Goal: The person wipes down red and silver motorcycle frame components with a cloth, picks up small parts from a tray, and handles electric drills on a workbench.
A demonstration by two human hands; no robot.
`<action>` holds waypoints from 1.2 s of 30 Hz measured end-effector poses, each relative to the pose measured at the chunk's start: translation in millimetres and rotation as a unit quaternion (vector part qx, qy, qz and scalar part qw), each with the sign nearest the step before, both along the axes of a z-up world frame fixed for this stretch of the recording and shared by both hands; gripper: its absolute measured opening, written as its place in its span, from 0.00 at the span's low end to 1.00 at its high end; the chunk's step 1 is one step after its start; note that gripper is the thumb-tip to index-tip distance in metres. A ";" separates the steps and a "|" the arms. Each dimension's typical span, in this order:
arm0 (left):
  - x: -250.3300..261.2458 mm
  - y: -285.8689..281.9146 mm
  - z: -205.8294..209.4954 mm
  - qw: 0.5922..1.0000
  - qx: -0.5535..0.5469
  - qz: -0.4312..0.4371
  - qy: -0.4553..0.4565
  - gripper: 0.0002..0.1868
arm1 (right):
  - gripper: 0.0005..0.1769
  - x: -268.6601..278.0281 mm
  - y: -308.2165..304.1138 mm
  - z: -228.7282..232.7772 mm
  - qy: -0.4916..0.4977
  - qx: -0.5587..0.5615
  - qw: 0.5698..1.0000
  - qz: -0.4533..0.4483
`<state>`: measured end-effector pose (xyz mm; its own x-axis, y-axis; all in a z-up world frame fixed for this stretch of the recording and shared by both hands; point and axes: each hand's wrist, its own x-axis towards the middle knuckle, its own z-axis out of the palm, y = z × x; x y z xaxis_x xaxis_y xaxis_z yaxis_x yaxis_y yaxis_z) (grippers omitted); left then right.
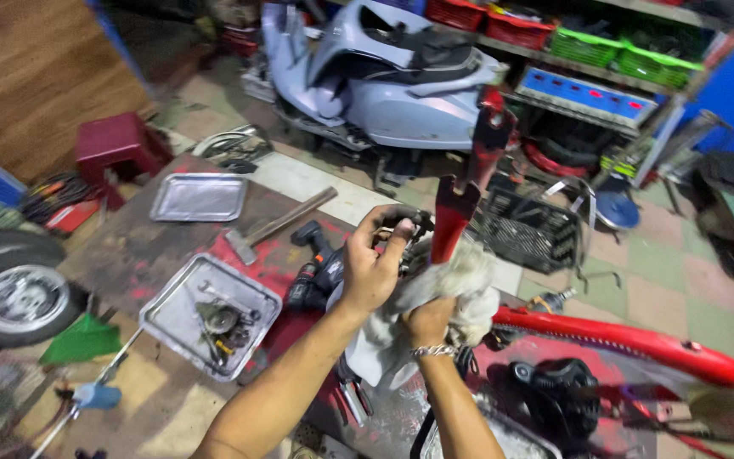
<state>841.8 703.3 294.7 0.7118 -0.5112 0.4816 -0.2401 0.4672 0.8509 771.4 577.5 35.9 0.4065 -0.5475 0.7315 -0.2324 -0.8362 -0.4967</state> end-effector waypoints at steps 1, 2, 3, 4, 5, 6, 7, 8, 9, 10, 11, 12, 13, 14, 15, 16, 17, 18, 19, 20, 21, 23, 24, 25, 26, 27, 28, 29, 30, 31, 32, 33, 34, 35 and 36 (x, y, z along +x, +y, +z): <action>1.3 3.5 -0.2 1.000 -0.001 -0.019 -0.004 0.09 | 0.06 -5.7 8.6 -8.5 0.014 0.001 1.000 -0.002; 2.9 6.8 -0.8 0.999 0.014 -0.018 -0.032 0.10 | 0.07 -10.8 16.8 -12.4 0.021 0.004 1.000 -0.004; 5.8 12.2 -1.5 0.997 0.029 -0.015 -0.063 0.10 | 0.09 -13.5 25.4 -11.9 0.018 0.013 1.000 -0.002; 8.8 17.0 -2.2 0.994 0.043 -0.012 -0.095 0.11 | 0.10 -15.8 33.0 -7.0 0.015 0.020 1.000 -0.005; 12.4 16.0 -1.7 0.996 0.036 -0.034 -0.077 0.11 | 0.12 -18.8 32.7 4.0 0.012 0.023 1.000 -0.009; 15.3 14.5 -1.5 0.996 0.029 -0.055 -0.059 0.11 | 0.13 -22.4 31.9 18.0 0.012 0.025 0.999 -0.017; 17.0 16.7 -2.7 0.996 0.026 -0.074 -0.040 0.11 | 0.15 -25.8 35.3 32.3 0.012 0.027 0.999 -0.024; 19.7 17.8 -4.0 0.996 0.033 -0.082 -0.019 0.11 | 0.16 -27.6 37.3 48.0 0.009 0.029 0.999 -0.030; 21.6 16.9 -5.6 0.995 0.039 -0.088 0.003 0.12 | 0.18 -29.0 35.9 65.1 0.004 0.026 0.999 -0.040; 22.6 15.9 -7.5 0.994 0.045 -0.095 0.024 0.12 | 0.19 -30.3 32.1 82.8 -0.004 0.021 0.999 -0.049; 24.8 14.8 -8.6 0.992 0.039 -0.109 0.042 0.12 | 0.21 -27.3 25.3 100.4 -0.015 0.013 0.998 -0.056; 26.9 13.4 -9.6 0.990 0.034 -0.123 0.060 0.13 | 0.22 -25.0 17.5 116.0 -0.031 0.003 0.997 -0.064; 29.3 13.8 -11.0 0.987 0.031 -0.135 0.079 0.13 | 0.24 -22.0 11.2 127.3 -0.048 -0.009 0.996 -0.071; 31.0 14.1 -12.4 0.988 0.043 -0.135 0.064 0.13 | 0.26 -19.9 4.2 134.8 -0.064 -0.022 0.995 -0.076; 32.0 14.7 -13.6 0.988 0.055 -0.133 0.046 0.13 | 0.27 -18.6 1.3 136.8 -0.083 -0.037 0.993 -0.079; 32.7 14.8 -14.5 0.989 0.068 -0.131 0.029 0.14 | 0.29 -19.5 1.2 133.8 -0.096 -0.054 0.991 -0.082; 34.2 13.0 -15.2 0.991 0.063 -0.120 0.021 0.13 | 0.30 -19.5 0.3 126.7 -0.120 -0.064 0.988 -0.068; 35.3 10.6 -15.8 0.992 0.059 -0.109 0.012 0.13 | 0.32 -19.3 4.9 114.1 -0.140 -0.058 0.987 -0.044; 37.3 9.2 -16.1 0.994 0.055 -0.097 0.002 0.12 | 0.35 -18.2 10.3 98.3 -0.209 -0.032 0.977 0.019; 39.2 9.1 -16.5 0.994 0.051 -0.101 0.005 0.12 | 0.29 -17.9 16.9 80.3 -0.127 -0.050 0.991 0.000; 40.1 7.3 -17.1 0.993 0.044 -0.105 0.009 0.11 | 0.22 -19.7 22.9 62.1 -0.043 -0.071 0.996 -0.018; 41.7 7.9 -19.9 0.993 0.045 -0.109 0.011 0.11 | 0.15 -25.9 37.9 27.6 0.126 -0.107 0.985 -0.053; 42.3 9.4 -21.8 0.993 0.053 -0.108 0.008 0.11 | 0.16 -32.1 45.1 14.2 0.115 -0.105 0.986 -0.051; 43.2 7.5 -22.5 0.993 0.056 -0.108 0.004 0.11 | 0.18 -36.6 45.1 5.6 0.103 -0.108 0.987 -0.051; 43.9 6.6 -23.3 0.993 0.053 -0.108 0.003 0.11 | 0.20 -38.1 44.1 0.4 0.091 -0.110 0.988 -0.050; 44.3 7.7 -24.6 0.993 0.052 -0.108 0.003 0.10 | 0.16 -40.0 45.1 -2.2 0.052 -0.071 0.995 -0.040; 44.2 8.7 -26.3 0.993 0.050 -0.107 0.003 0.10 | 0.14 -42.3 46.2 -2.1 0.013 -0.032 0.999 -0.030; 42.5 9.1 -28.4 0.993 0.068 -0.093 -0.012 0.10 | 0.12 -46.5 48.1 0.0 -0.025 0.007 0.999 -0.023; 40.3 9.9 -31.0 0.993 0.086 -0.080 -0.027 0.10 | 0.12 -51.8 52.4 3.1 -0.001 0.035 0.999 -0.034; 40.0 10.3 -33.1 0.992 0.103 -0.066 -0.044 0.10 | 0.12 -54.8 57.9 6.9 0.021 0.060 0.997 -0.045; 39.3 11.7 -35.9 0.992 0.097 -0.059 -0.058 0.09 | 0.13 -59.0 64.8 10.9 0.043 0.086 0.994 -0.055; 37.7 15.2 -39.7 0.991 0.093 -0.055 -0.073 0.09 | 0.12 -64.3 76.3 13.6 0.020 0.087 0.995 -0.053; 36.7 18.9 -43.9 0.991 0.089 -0.051 -0.087 0.09 | 0.11 -69.7 89.8 15.6 -0.004 0.088 0.995 -0.051; 37.0 20.9 -48.0 0.990 0.104 -0.034 -0.092 0.08 | 0.10 -75.5 97.9 18.7 -0.026 0.084 0.995 -0.046; 38.4 24.1 -52.4 0.988 0.119 -0.016 -0.096 0.08 | 0.09 -80.8 104.4 21.4 -0.048 0.080 0.995 -0.042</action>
<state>880.2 727.4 242.3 0.6003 -0.6475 0.4694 -0.3966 0.2686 0.8778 690.6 681.9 57.3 0.2873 -0.6892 0.6651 -0.2423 -0.7242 -0.6457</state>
